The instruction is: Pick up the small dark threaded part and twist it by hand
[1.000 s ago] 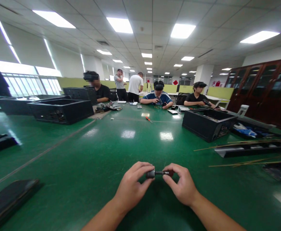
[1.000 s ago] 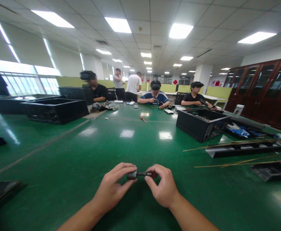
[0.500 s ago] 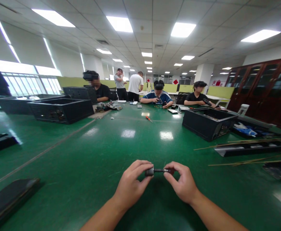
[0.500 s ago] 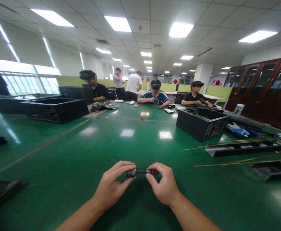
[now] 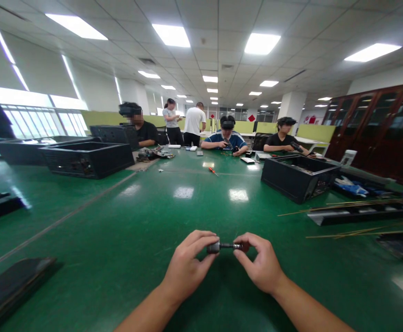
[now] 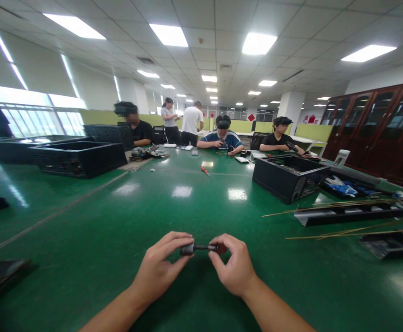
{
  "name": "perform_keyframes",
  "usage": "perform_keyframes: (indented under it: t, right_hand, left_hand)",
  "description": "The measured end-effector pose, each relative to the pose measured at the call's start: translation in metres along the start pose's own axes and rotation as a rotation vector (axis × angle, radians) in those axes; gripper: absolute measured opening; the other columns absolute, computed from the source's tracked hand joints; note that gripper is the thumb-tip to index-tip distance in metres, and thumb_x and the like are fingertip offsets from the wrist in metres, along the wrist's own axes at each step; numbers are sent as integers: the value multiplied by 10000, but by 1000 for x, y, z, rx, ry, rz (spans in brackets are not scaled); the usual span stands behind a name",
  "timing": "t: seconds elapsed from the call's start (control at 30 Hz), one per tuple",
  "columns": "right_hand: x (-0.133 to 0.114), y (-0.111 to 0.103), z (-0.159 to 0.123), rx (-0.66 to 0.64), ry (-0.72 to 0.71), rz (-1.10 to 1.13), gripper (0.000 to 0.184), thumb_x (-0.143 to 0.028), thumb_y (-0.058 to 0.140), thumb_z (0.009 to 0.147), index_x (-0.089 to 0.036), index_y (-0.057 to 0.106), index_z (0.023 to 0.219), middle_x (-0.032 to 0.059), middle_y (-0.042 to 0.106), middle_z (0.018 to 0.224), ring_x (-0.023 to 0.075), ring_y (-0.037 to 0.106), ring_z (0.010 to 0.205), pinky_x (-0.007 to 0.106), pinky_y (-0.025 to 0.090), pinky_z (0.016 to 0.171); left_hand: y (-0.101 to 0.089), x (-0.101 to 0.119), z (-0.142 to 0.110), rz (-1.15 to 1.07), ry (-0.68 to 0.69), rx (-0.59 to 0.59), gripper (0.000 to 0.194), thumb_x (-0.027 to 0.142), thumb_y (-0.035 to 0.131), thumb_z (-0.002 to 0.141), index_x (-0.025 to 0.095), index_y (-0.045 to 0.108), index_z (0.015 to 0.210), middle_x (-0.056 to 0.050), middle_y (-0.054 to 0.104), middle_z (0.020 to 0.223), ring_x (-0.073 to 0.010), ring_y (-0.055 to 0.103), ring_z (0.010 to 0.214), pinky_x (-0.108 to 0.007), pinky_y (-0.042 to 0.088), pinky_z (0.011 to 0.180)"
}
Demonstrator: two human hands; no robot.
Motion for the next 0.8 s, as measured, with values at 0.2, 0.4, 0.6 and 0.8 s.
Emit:
perform_keyframes:
  t: [0.2, 0.4, 0.6, 0.8]
  right_hand:
    - [0, 1, 1, -5, 8, -7, 92, -187, 629, 821, -176, 691, 887, 25, 658, 749, 174, 606, 705, 280, 469, 691]
    - [5, -5, 1, 24, 23, -4, 86, -216, 631, 827, -173, 691, 873, 36, 667, 754, 182, 612, 706, 288, 477, 692]
    - [3, -5, 1, 15, 14, -1, 89, -239, 643, 826, -170, 696, 846, 38, 658, 740, 180, 603, 702, 285, 470, 680]
    - [52, 3, 1, 58, 357, 356, 498, -567, 497, 924, -149, 631, 689, 22, 593, 570, 134, 541, 482, 260, 427, 516]
  left_hand:
    - [0, 1, 0, 4, 2, 1, 234, 129, 657, 858, 237, 683, 1064, -66, 703, 1026, -181, 686, 951, -305, 580, 835]
    - [-5, 0, 4, 41, -38, 1, 244, 124, 652, 847, 229, 668, 1066, -62, 702, 1022, -190, 674, 954, -336, 566, 865]
    - [-25, -20, 6, 169, -142, 102, 213, 177, 695, 810, 216, 661, 1017, -57, 693, 976, -227, 643, 957, -391, 542, 861]
    - [-35, -47, 6, 190, -308, 149, 424, 304, 641, 857, 227, 593, 1272, -58, 694, 1069, -218, 668, 986, -402, 519, 945]
Point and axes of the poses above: each hand's wrist, its own z-axis towards the middle knuckle, its own y-axis out of the palm, x = y × z, the point moved 9 cm from there along z, towards the middle knuckle
